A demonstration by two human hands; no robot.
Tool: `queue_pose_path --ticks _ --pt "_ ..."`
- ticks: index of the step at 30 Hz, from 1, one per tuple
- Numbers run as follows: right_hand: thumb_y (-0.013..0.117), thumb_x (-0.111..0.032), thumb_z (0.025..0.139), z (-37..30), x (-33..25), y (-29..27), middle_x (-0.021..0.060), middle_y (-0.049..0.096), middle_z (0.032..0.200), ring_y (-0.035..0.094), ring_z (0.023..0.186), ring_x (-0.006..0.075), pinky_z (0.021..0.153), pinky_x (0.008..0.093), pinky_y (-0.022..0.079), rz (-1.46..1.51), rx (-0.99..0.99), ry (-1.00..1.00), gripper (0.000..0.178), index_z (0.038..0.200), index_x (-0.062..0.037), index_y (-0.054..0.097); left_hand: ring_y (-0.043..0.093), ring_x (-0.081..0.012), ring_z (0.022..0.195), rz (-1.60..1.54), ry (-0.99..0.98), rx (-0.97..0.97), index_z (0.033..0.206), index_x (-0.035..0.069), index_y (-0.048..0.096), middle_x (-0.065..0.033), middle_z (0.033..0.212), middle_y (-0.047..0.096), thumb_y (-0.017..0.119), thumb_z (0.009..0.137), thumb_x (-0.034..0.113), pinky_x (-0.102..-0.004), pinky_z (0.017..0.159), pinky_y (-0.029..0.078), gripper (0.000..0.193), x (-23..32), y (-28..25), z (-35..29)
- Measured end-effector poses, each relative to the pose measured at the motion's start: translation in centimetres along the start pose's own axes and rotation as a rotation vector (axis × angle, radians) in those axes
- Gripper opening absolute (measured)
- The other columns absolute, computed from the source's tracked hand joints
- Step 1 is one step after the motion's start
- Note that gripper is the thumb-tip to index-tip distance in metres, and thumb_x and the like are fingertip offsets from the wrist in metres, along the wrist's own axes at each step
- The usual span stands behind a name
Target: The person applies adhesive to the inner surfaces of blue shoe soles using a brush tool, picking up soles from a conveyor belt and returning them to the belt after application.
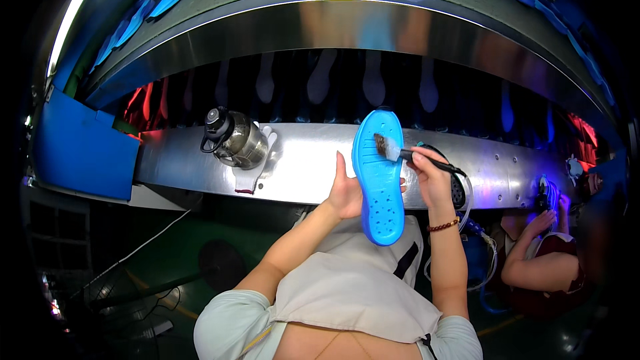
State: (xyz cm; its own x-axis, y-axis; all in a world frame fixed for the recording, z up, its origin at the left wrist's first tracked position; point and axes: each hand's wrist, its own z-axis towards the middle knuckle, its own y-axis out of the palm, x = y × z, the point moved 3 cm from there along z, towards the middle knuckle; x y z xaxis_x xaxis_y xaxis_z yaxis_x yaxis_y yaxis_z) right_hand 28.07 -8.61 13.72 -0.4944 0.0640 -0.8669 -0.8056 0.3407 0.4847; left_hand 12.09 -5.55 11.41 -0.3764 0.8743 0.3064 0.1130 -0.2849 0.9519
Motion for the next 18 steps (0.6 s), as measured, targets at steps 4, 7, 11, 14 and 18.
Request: queue_pose_path --ticks 4,7,11,14,18 --pt "0.057 -0.003 0.079 1.8 -1.1 1.2 0.0085 0.062 0.087 0.057 0.081 0.0125 0.075 0.0232 0.046 -0.072 0.023 -0.059 0.02 0.097 0.0056 0.059 0.041 -0.0355 0.115 -0.007 0.007 0.108 0.134 0.007 0.025 -0.0206 0.126 0.04 0.008 0.066 0.082 -0.048 0.099 0.03 0.102 -0.4 -0.8 0.8" --pt "0.062 -0.004 0.077 2.5 -1.4 2.7 0.0067 0.063 0.082 0.058 0.074 0.0104 0.069 0.0201 0.046 -0.294 0.071 -0.158 0.017 0.092 0.0029 0.062 0.041 -0.0313 0.116 0.065 0.032 0.133 0.134 0.008 0.027 -0.0164 0.126 0.041 0.006 0.074 0.076 -0.0458 0.099 0.03 0.093 -0.8 -2.0 1.0" --pt "0.064 -0.006 0.071 1.2 -0.9 5.7 0.0106 0.064 0.08 0.062 0.071 0.0194 0.065 0.0272 0.047 -0.866 -0.066 -0.695 0.015 0.086 -0.0012 0.064 0.034 -0.0271 0.122 0.194 0.042 0.359 0.135 0.01 0.026 -0.0116 0.13 0.038 0.008 0.076 0.074 -0.0426 0.102 0.026 0.088 -0.4 -2.0 1.4" --pt "0.063 -0.008 0.068 -2.4 -0.9 6.7 0.0135 0.063 0.08 0.061 0.071 0.0275 0.067 0.0333 0.048 -1.004 -0.271 -0.665 0.016 0.083 -0.0023 0.064 0.04 -0.0275 0.117 0.129 0.207 0.384 0.131 0.009 0.031 -0.0132 0.126 0.042 0.012 0.079 0.071 -0.0415 0.101 0.028 0.083 1.7 -3.0 1.3" --pt "0.065 -0.011 0.068 -5.7 -1.3 4.3 0.0135 0.064 0.083 0.062 0.073 0.0251 0.068 0.0314 0.048 -1.068 -0.662 -0.257 0.018 0.085 -0.0028 0.065 0.049 -0.0315 0.105 0.224 0.198 0.299 0.128 0.008 0.036 -0.019 0.115 0.049 0.007 0.073 0.077 -0.0469 0.093 0.036 0.093 3.9 -2.9 -0.6"
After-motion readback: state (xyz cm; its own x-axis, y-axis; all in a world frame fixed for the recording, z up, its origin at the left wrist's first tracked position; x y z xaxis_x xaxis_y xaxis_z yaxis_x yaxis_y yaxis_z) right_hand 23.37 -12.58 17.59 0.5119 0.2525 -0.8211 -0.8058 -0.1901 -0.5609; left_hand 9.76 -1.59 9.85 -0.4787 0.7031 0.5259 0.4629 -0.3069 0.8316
